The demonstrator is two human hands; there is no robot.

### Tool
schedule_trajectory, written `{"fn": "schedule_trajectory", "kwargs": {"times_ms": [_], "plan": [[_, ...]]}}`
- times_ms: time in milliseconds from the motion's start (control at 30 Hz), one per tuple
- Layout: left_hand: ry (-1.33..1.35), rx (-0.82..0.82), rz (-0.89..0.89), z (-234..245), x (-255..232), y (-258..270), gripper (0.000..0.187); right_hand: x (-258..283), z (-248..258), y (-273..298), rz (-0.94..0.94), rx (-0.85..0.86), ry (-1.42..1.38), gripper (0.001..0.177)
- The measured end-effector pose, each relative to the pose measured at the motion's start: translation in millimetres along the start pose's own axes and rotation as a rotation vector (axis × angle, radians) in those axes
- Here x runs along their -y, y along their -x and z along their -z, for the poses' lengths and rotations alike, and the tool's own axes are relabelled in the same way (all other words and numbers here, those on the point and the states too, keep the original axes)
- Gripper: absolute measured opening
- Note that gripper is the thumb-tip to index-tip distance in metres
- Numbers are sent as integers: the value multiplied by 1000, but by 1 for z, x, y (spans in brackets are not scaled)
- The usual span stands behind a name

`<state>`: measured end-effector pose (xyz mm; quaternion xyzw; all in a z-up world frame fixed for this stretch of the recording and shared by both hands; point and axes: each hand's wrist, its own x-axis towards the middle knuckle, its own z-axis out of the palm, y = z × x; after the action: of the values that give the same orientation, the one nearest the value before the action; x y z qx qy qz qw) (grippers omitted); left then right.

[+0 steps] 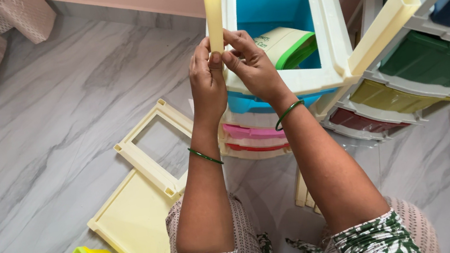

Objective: The person sits on the floor and assembles plastic storage bins by inserting short plastic legs into the corners of each bin. They handle multiple bins in different colors, including blue, pink, and red, and stack the completed bins together.

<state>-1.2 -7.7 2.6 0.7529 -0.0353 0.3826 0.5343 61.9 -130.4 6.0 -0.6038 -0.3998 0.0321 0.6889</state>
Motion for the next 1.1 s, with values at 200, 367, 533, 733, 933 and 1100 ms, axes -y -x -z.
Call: {"fn": "schedule_trajectory", "kwargs": {"times_ms": [200,367,533,733,933,1100], "plan": [[-71,-88,-233,-11,-28,14,46,23,6,18,137,34,-99,46],[196,0,-274,-27,-68,41,43,63,39,76,181,-9,-86,41],[288,131,-322,-69,-114,78,31,107,87,164,89,-202,-6,38],[326,417,-331,-139,-128,138,36,90,147,277,11,-511,-212,43],[299,624,146,-224,-59,217,36,-2,186,364,-352,-759,-214,30],[139,595,580,-274,47,304,37,-99,182,407,-954,-841,-34,27]]}}
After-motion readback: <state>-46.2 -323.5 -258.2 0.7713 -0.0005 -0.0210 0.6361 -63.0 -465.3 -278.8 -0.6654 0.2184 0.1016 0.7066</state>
